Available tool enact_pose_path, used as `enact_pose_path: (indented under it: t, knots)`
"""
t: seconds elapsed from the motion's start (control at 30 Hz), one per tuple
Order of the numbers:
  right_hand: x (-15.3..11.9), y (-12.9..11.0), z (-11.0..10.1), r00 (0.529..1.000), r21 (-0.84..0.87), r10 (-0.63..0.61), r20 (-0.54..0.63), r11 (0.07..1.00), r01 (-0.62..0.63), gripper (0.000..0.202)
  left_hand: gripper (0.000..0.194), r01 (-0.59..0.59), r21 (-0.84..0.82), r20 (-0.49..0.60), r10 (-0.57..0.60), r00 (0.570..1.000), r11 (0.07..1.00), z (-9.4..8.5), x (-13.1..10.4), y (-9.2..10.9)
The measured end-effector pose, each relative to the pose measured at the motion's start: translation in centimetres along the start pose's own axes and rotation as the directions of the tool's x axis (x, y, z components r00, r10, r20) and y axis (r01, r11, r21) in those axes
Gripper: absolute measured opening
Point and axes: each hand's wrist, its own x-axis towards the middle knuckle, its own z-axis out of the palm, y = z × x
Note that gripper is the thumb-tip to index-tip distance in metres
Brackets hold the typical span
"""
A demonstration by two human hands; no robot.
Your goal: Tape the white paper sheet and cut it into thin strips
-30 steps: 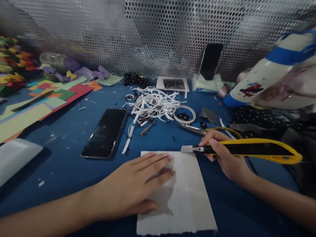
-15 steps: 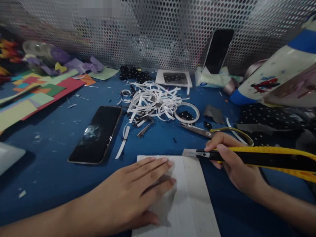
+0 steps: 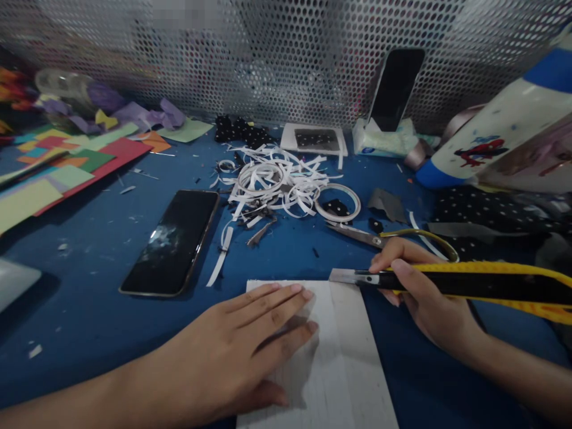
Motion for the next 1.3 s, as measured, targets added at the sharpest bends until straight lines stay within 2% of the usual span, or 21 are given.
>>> enact_pose_path:
  t: [0.73, 1.3]
  knots:
    - [0.32, -0.31, 0.05, 0.997, 0.041, -0.017, 0.077, 0.999, 0.014, 0.021, 0.054, 0.008, -0.002, -0.013, -0.008, 1.0, 1.0, 0.14, -0.11, 0.04]
    - [0.09, 0.41, -0.24, 1.0, 0.062, 0.001, 0.001, 0.998, -0.001, 0.024, 0.055, 0.009, -0.027, 0.002, -0.009, 1.0, 1.0, 0.09, -0.01, -0.05]
